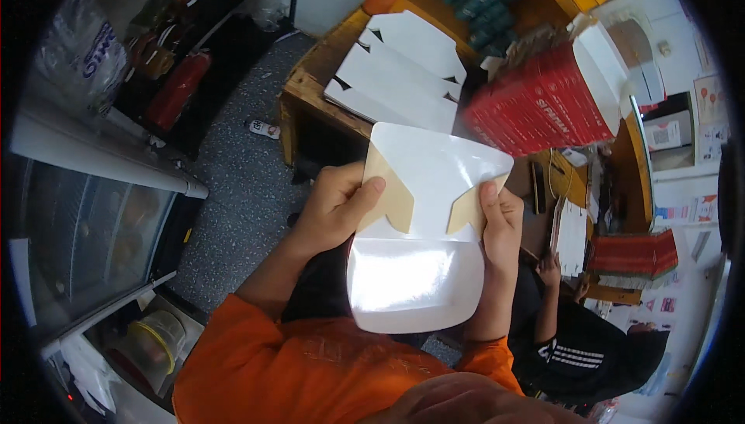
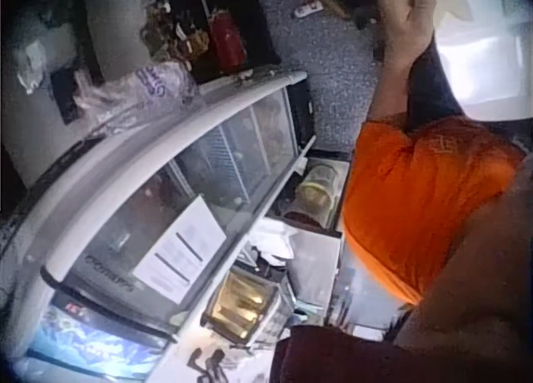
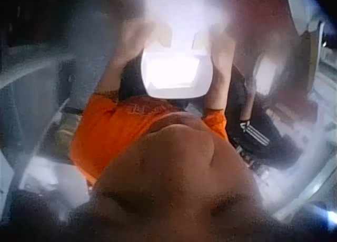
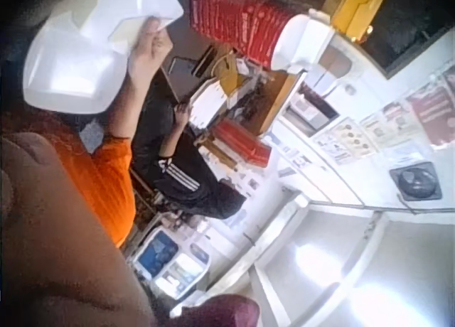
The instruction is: The person operates a cup-sealing machine to seal a plastic cup, then moves to a counter to assemble red and white cardboard boxes by folding and interlocking their flaps.
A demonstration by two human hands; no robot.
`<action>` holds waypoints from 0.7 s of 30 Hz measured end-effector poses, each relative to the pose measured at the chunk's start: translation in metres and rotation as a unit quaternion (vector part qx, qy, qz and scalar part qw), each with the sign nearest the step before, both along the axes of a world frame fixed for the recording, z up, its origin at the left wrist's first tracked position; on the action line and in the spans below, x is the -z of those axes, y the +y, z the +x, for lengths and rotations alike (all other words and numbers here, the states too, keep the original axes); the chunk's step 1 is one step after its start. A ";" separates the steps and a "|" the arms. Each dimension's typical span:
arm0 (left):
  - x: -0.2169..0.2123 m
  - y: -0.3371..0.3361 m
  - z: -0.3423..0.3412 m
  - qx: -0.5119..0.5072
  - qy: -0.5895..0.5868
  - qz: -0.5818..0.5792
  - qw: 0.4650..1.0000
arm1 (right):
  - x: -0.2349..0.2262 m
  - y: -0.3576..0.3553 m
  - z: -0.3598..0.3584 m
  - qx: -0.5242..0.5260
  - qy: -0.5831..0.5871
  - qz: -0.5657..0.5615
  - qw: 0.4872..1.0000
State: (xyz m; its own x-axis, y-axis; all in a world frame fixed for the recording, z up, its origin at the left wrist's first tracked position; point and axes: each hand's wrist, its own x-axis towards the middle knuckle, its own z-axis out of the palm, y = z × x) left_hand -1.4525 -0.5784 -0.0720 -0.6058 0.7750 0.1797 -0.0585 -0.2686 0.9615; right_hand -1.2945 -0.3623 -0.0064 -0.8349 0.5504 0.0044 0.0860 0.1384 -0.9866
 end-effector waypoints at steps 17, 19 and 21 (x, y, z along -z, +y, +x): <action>-0.048 -0.001 -0.005 0.034 -0.066 0.076 0.994 | -0.029 -0.007 0.007 0.001 0.071 -0.069 0.995; -0.044 0.009 0.001 0.017 -0.053 0.084 0.995 | -0.021 0.005 0.016 -0.020 0.084 -0.034 0.996; -0.035 0.020 0.004 -0.003 -0.031 0.088 0.996 | -0.019 0.012 0.020 -0.034 0.079 -0.021 0.996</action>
